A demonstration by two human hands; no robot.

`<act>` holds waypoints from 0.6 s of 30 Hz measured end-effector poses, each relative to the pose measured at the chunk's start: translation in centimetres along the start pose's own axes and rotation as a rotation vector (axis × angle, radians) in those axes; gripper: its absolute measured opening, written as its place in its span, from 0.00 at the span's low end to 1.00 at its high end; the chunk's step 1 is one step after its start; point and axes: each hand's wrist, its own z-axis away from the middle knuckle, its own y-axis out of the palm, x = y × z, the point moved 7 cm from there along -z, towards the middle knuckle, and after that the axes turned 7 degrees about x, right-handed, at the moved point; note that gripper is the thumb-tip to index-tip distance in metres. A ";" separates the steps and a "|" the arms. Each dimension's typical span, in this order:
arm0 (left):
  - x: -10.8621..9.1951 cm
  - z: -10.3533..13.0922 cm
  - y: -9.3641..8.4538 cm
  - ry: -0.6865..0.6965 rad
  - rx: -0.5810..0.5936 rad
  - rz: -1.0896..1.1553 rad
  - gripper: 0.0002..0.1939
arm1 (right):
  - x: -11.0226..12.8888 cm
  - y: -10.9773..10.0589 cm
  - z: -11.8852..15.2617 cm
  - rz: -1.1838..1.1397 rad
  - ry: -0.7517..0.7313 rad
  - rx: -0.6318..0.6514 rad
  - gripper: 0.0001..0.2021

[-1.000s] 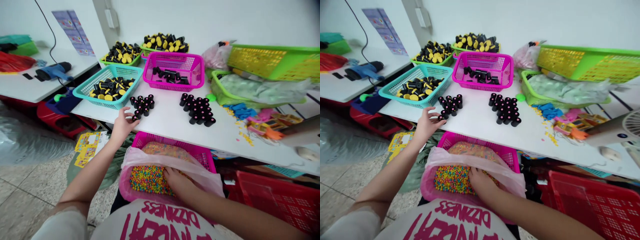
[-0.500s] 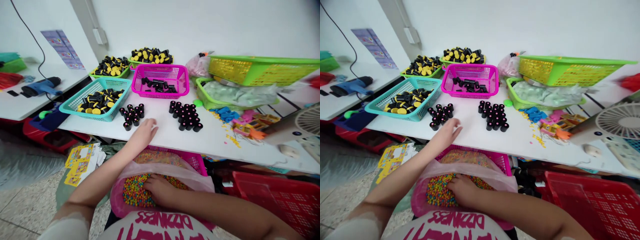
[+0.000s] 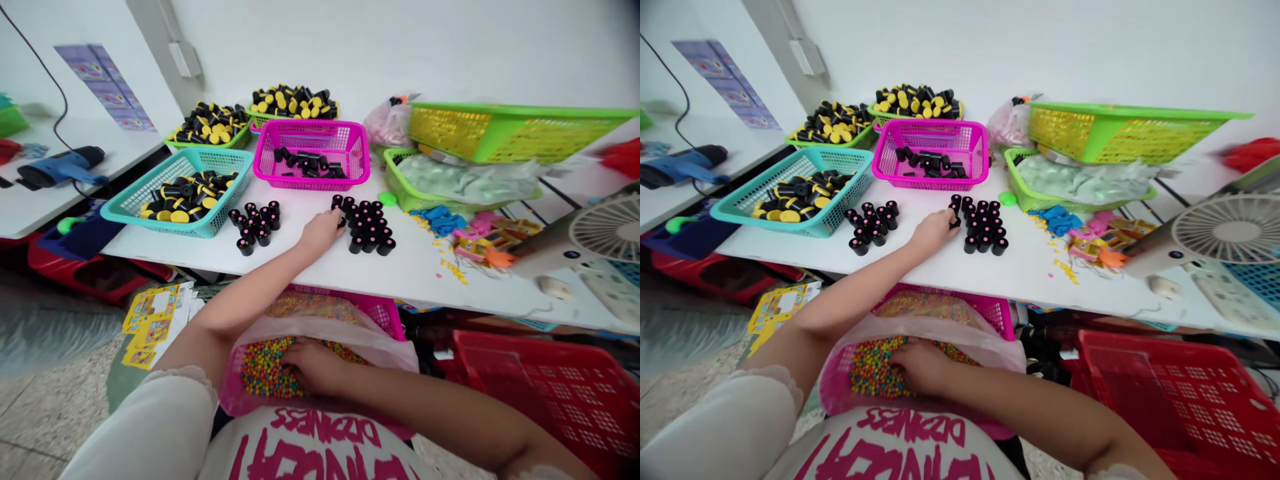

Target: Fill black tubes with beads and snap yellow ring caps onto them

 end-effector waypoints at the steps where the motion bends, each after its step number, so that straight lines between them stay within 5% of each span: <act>1: -0.1 1.4 -0.8 0.018 0.000 0.016 0.14 | -0.1 -0.2 0.2 -0.029 0.010 -0.001 0.14; 5: -0.8 11.1 -3.6 0.157 0.019 0.245 0.21 | -0.7 -0.7 1.4 -0.153 0.067 0.006 0.14; 8: -0.9 19.8 -2.7 0.161 0.203 0.391 0.14 | -0.7 -1.7 2.6 -0.239 0.081 -0.036 0.14; 11: 0.1 26.5 -1.2 0.050 0.165 0.416 0.14 | 0.1 -3.0 3.7 -0.313 0.074 -0.094 0.15; 14: 0.9 30.1 0.5 -0.020 0.100 0.337 0.17 | 1.2 -3.6 4.4 -0.317 0.109 -0.095 0.13; 18: 1.3 31.5 2.4 -0.070 0.121 0.292 0.19 | 3.4 -4.2 4.8 -0.108 0.051 -0.143 0.13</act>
